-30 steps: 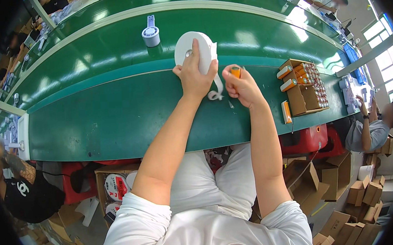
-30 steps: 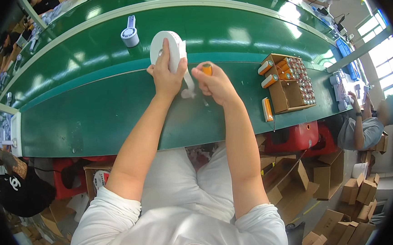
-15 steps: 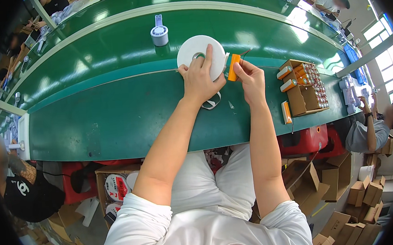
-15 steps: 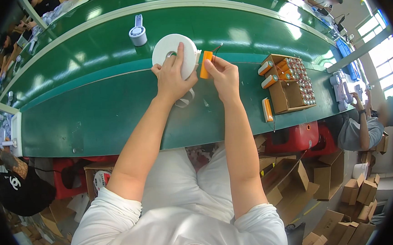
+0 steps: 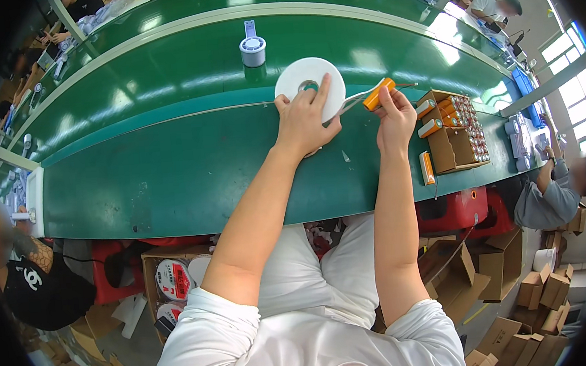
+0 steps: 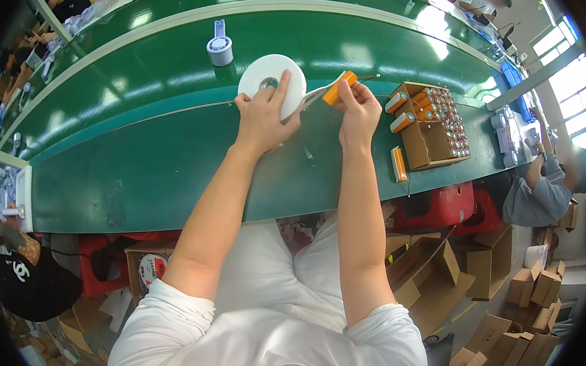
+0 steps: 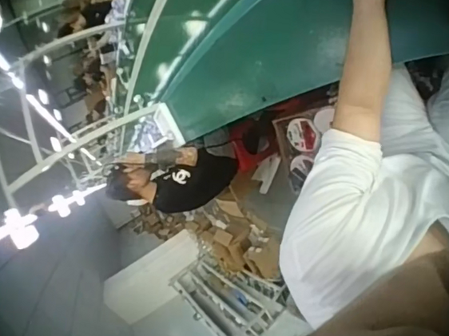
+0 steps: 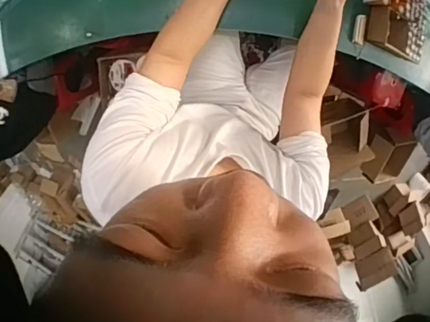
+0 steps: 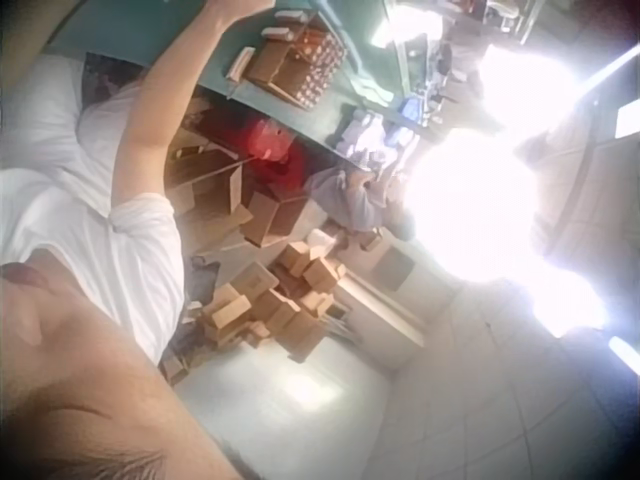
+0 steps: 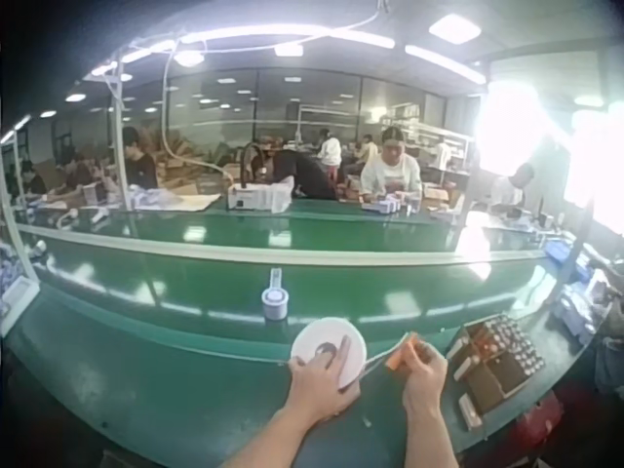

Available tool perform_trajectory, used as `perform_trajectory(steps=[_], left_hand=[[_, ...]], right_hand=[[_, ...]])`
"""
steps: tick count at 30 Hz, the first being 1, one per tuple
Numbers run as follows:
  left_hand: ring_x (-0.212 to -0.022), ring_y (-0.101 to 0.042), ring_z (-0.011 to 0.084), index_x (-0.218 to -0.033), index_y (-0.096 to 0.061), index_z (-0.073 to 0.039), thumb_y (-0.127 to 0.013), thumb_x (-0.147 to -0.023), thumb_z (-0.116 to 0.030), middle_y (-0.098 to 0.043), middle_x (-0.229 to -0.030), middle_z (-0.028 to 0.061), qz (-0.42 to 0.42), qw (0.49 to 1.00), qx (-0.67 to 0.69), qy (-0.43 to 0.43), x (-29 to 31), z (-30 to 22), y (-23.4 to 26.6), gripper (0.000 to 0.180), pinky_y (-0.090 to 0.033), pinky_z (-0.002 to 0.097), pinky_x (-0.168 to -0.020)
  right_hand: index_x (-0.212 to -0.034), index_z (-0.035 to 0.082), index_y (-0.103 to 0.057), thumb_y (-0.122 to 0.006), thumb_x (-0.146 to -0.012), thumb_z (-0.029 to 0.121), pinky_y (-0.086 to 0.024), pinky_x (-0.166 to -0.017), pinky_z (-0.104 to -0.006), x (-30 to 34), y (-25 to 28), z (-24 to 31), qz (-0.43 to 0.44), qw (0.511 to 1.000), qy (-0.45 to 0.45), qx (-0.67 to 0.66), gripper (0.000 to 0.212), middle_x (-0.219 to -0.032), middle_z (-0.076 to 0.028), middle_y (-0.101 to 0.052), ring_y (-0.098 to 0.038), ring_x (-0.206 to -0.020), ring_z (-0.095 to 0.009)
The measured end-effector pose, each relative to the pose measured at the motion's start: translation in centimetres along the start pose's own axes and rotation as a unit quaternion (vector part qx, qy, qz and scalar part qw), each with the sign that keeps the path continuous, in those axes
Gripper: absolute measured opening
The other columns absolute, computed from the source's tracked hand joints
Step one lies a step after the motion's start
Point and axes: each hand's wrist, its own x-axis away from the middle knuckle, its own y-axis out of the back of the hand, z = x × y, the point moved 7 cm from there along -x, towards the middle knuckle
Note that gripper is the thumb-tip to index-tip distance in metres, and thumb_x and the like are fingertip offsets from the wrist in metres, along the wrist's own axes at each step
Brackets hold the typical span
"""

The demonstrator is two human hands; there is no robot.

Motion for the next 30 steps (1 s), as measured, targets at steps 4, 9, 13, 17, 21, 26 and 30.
perform_trajectory(steps=[4, 9, 13, 17, 21, 26, 30], left_hand=[[-0.089, -0.059, 0.0206, -0.146, -0.044, -0.018, -0.072, -0.072, -0.036, -0.062, -0.092, 0.0069, 0.052, 0.997, 0.02, -0.061, 0.3, -1.1, -0.2, 0.081, -0.03, 0.0444, -0.079], [-0.089, -0.062, 0.0221, -0.144, -0.048, -0.024, -0.071, -0.072, -0.037, -0.064, -0.093, 0.0102, 0.137, 0.98, 0.063, -0.13, 0.9, -2.7, -0.6, 0.077, -0.033, 0.0478, -0.086], [-0.087, -0.06, 0.0225, -0.144, -0.047, -0.025, -0.074, -0.068, -0.035, -0.063, -0.092, 0.0094, 0.135, 0.968, 0.098, -0.187, 1.3, -3.4, -0.4, 0.081, -0.034, 0.0477, -0.087], [-0.086, -0.061, 0.0222, -0.144, -0.049, -0.025, -0.074, -0.069, -0.037, -0.063, -0.091, 0.0099, 0.133, 0.971, 0.076, -0.182, 1.5, -2.9, -0.6, 0.08, -0.034, 0.0459, -0.085], [-0.085, -0.061, 0.022, -0.143, -0.049, -0.026, -0.075, -0.068, -0.037, -0.063, -0.089, 0.0097, 0.106, 0.975, 0.085, -0.178, 1.3, -3.0, -0.7, 0.081, -0.034, 0.0457, -0.084], [-0.082, -0.061, 0.0225, -0.141, -0.052, -0.027, -0.075, -0.068, -0.04, -0.063, -0.085, 0.0082, 0.077, 0.971, 0.087, -0.21, 1.6, -2.9, -0.9, 0.078, -0.035, 0.0453, -0.082], [-0.082, -0.061, 0.0231, -0.14, -0.053, -0.025, -0.074, -0.07, -0.04, -0.063, -0.088, 0.0088, 0.121, 0.967, 0.092, -0.203, 1.6, -3.0, -0.8, 0.075, -0.036, 0.0453, -0.082]], right_hand=[[-0.101, -0.005, -0.063, -0.07, -0.092, 0.019, -0.054, -0.068, -0.0249, 0.4, 0.2, 0.4, -0.065, 0.996, 0.065, 0.001, 0.027, -0.089, -0.006, -0.064, -0.063, -0.076, -0.012], [-0.1, -0.003, -0.061, -0.069, -0.092, 0.023, -0.055, -0.067, -0.0268, -0.3, 2.3, -0.3, -0.139, 0.987, 0.058, -0.062, 0.029, -0.089, -0.006, -0.062, -0.063, -0.079, -0.014], [-0.1, -0.002, -0.058, -0.069, -0.093, 0.024, -0.055, -0.068, -0.0271, -0.5, 2.4, -1.7, -0.134, 0.988, 0.026, -0.066, 0.029, -0.091, -0.006, -0.062, -0.063, -0.079, -0.014], [-0.103, -0.001, -0.053, -0.068, -0.093, 0.024, -0.055, -0.073, -0.026, 0.1, 0.3, -2.8, -0.08, 0.996, 0.021, -0.032, 0.031, -0.092, -0.006, -0.061, -0.062, -0.079, -0.014], [-0.105, -0.001, -0.049, -0.068, -0.094, 0.021, -0.055, -0.073, -0.0273, 1.0, -0.1, -2.6, -0.11, 0.986, 0.093, -0.081, 0.031, -0.097, -0.008, -0.059, -0.062, -0.082, -0.016], [-0.104, -0.002, -0.049, -0.062, -0.097, 0.016, -0.056, -0.077, -0.0314, -1.0, 4.1, -0.4, -0.256, 0.947, 0.148, -0.124, 0.023, -0.102, -0.013, -0.059, -0.063, -0.092, -0.021], [-0.104, -0.001, -0.053, -0.063, -0.096, 0.017, -0.056, -0.079, -0.0312, 0.7, 4.6, 5.0, -0.244, 0.952, 0.155, -0.104, 0.022, -0.103, -0.01, -0.06, -0.062, -0.092, -0.019]])
